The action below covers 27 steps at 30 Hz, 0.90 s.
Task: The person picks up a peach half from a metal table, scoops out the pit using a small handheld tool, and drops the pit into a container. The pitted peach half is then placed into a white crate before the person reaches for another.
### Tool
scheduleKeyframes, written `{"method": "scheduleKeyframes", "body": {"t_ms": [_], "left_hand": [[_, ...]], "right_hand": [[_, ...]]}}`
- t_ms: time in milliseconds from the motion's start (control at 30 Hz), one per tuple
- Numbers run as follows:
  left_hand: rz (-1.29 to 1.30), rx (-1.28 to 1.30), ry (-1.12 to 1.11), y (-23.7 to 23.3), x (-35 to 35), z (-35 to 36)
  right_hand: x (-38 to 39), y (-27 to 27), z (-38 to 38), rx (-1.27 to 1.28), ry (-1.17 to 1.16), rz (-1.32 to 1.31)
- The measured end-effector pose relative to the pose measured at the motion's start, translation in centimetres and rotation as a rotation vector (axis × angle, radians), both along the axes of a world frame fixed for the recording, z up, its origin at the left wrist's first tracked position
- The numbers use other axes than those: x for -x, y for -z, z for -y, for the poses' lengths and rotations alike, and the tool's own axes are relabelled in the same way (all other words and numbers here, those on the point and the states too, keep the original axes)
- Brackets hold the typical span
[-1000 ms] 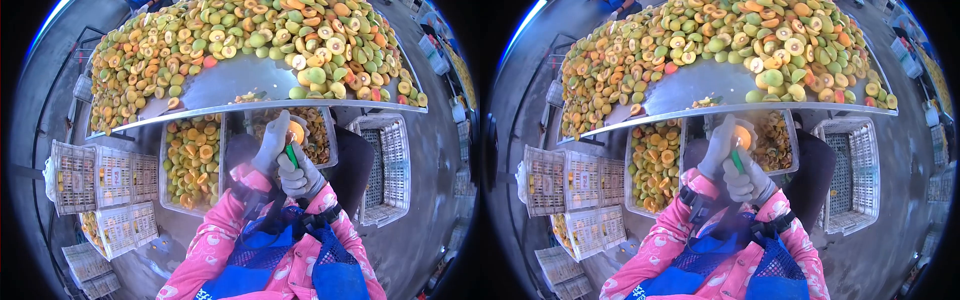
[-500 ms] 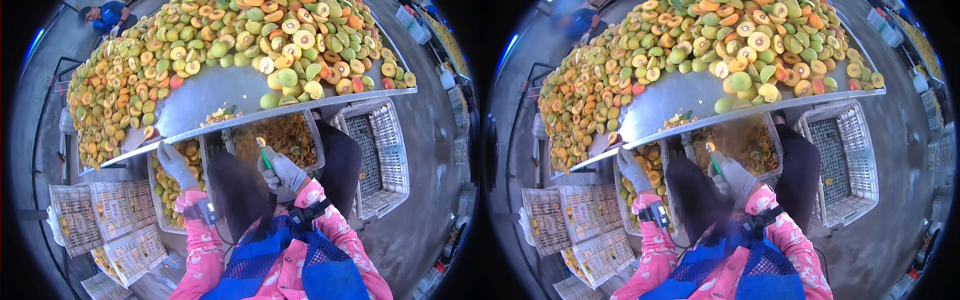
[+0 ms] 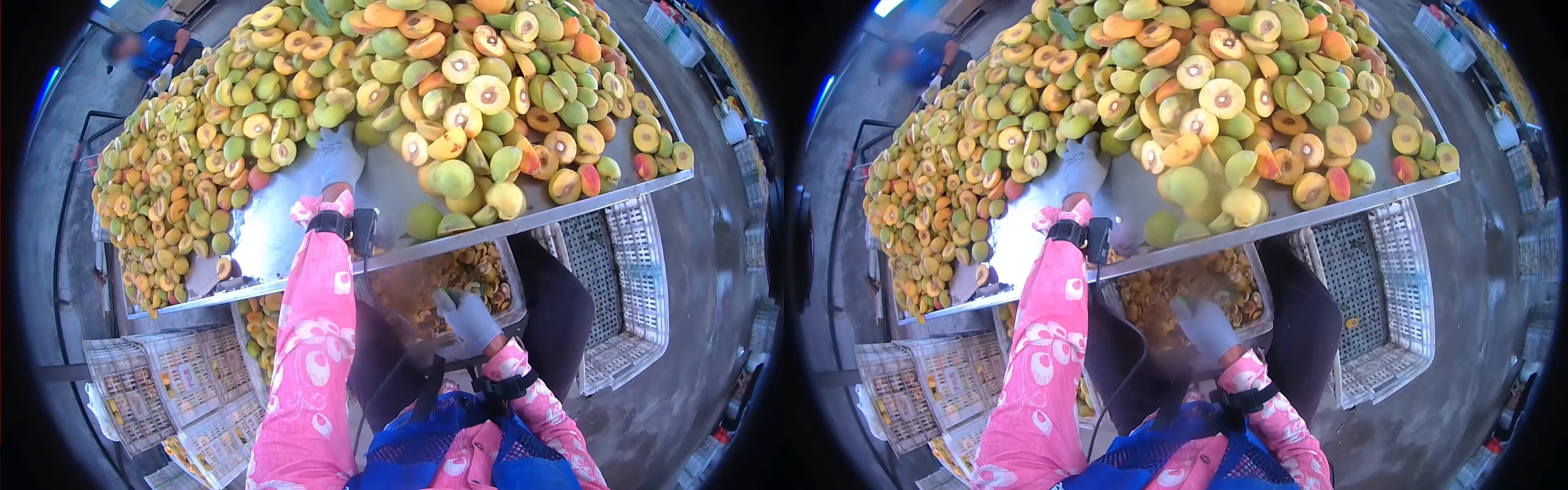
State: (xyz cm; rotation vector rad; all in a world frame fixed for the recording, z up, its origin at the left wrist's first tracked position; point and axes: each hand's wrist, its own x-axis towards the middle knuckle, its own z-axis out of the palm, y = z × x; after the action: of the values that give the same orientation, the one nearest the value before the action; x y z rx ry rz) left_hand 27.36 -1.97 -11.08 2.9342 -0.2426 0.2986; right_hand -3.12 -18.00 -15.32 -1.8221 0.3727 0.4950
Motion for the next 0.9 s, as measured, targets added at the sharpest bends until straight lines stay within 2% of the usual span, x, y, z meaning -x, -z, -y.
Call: {"method": "scheduleKeyframes", "body": {"t_ms": [67, 133, 167, 200, 267, 300, 367, 400, 467, 533, 600, 633, 767, 867, 900], "left_hand": [[-0.03, -0.021, -0.023, 0.6, 0.4, -0.5], [-0.078, 0.085, 0.004, 0.7, 1.2, -1.7], [0.04, 0.05, 0.131, 0.6, 2.2, -2.4], [0.041, 0.048, 0.132, 0.6, 3.4, -3.2], [-0.773, 1.042, 0.021, -2.0, 7.7, -3.7], [-0.776, 1.047, 0.016, -2.2, 10.2, -3.5], [-0.634, 1.485, 0.155, -2.4, 15.5, -2.1], [-0.633, 1.491, 0.16, -3.5, 17.7, -1.5], [-0.864, 2.005, 0.051, -6.9, 21.5, -0.5], [-0.866, 1.958, 0.101, -8.4, 23.7, -0.1], [-0.76, 1.923, 0.073, -9.4, 25.6, 0.3], [-0.648, 1.759, 0.111, -10.1, 26.5, 0.5], [-0.588, 1.833, 0.138, -12.2, 28.3, 0.6], [-0.508, 1.833, 0.165, -13.5, 29.1, 0.6], [-0.499, 1.759, 0.173, -13.6, 29.1, 0.6]], "right_hand": [[0.4, -0.5, -0.3, -0.069, 0.014, 0.072], [0.0, -1.5, -0.8, -0.093, 0.012, 0.069], [-0.3, -2.2, -1.0, -0.109, 0.017, 0.067], [-0.5, -2.9, -1.3, -0.11, 0.018, 0.069], [-0.8, -4.6, -2.0, -0.203, 0.096, 0.131], [-1.0, -6.2, -2.3, -0.283, 0.117, 0.11], [-0.9, -8.6, -2.8, -0.332, 0.119, 0.154], [-0.7, -9.5, -3.2, -0.383, 0.125, 0.207], [0.0, -10.8, -3.7, -0.443, 0.148, 0.237], [0.8, -11.9, -4.1, -0.487, 0.174, 0.235], [1.7, -12.8, -4.7, -0.492, 0.199, 0.249], [2.1, -13.2, -4.9, -0.504, 0.231, 0.253], [3.4, -14.4, -5.3, -0.533, 0.201, 0.306], [3.9, -15.5, -5.7, -0.491, 0.186, 0.367], [4.0, -15.5, -5.7, -0.521, 0.185, 0.331]]}}
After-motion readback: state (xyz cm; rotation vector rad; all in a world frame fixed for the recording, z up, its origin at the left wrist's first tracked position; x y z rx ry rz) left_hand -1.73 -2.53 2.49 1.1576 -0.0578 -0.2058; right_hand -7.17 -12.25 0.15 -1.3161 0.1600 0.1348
